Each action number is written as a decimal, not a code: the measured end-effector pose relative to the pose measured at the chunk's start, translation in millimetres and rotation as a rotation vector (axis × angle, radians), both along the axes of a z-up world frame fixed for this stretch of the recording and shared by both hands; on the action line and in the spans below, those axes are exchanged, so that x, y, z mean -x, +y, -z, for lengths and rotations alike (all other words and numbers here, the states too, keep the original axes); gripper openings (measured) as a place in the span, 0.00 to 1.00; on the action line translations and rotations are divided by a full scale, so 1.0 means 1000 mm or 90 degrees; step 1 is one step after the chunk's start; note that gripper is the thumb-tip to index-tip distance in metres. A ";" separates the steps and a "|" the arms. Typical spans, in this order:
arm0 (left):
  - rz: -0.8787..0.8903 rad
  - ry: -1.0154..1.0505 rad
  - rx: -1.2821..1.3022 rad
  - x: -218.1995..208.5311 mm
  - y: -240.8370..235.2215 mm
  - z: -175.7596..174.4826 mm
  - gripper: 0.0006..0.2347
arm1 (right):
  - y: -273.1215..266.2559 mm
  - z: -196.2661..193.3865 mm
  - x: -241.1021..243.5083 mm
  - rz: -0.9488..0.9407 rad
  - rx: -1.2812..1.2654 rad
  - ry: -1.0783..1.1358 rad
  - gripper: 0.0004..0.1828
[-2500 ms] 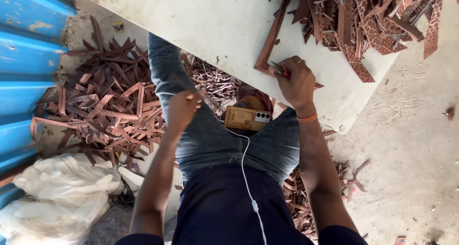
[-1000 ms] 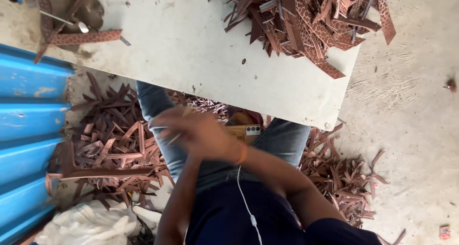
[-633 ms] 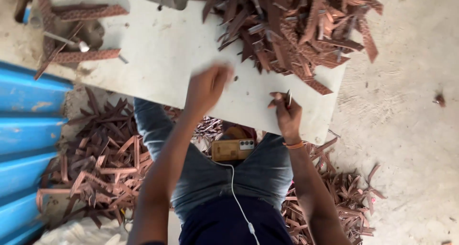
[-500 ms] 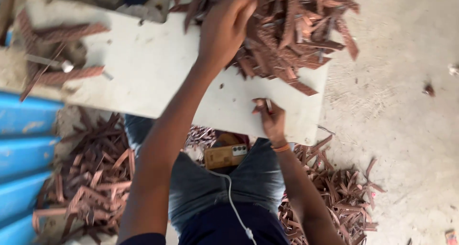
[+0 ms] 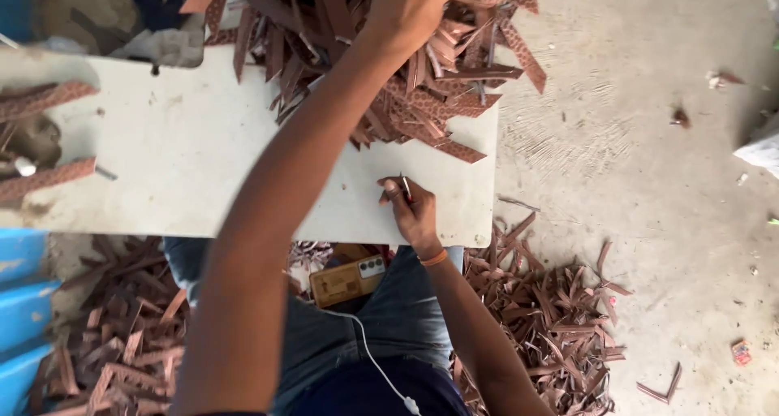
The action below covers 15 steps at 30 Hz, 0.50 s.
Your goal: Trimming excess material and cleaning loose threads from patterned leather straps using a nipper tool.
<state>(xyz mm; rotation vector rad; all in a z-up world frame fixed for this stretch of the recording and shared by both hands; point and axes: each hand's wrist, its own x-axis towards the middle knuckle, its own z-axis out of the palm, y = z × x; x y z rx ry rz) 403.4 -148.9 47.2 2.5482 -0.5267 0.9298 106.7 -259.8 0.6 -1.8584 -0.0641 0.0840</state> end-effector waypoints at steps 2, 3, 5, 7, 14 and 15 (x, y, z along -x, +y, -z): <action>0.117 0.008 0.015 0.057 0.015 -0.062 0.05 | -0.003 0.010 0.002 -0.010 0.012 -0.050 0.19; 0.175 0.012 0.022 0.087 0.040 -0.085 0.05 | -0.004 0.011 0.001 -0.019 0.008 -0.047 0.19; 0.292 0.020 0.038 0.163 0.072 -0.135 0.08 | -0.005 0.014 0.000 -0.006 0.051 -0.014 0.20; 0.277 0.165 -0.049 0.210 0.116 -0.148 0.11 | -0.008 0.023 0.003 0.004 -0.035 0.020 0.20; 0.094 0.411 -0.529 0.290 0.200 -0.069 0.05 | -0.005 0.020 0.005 0.010 -0.139 0.023 0.21; 0.083 0.416 -0.525 0.292 0.201 -0.066 0.05 | 0.000 0.019 0.006 -0.002 -0.139 0.023 0.21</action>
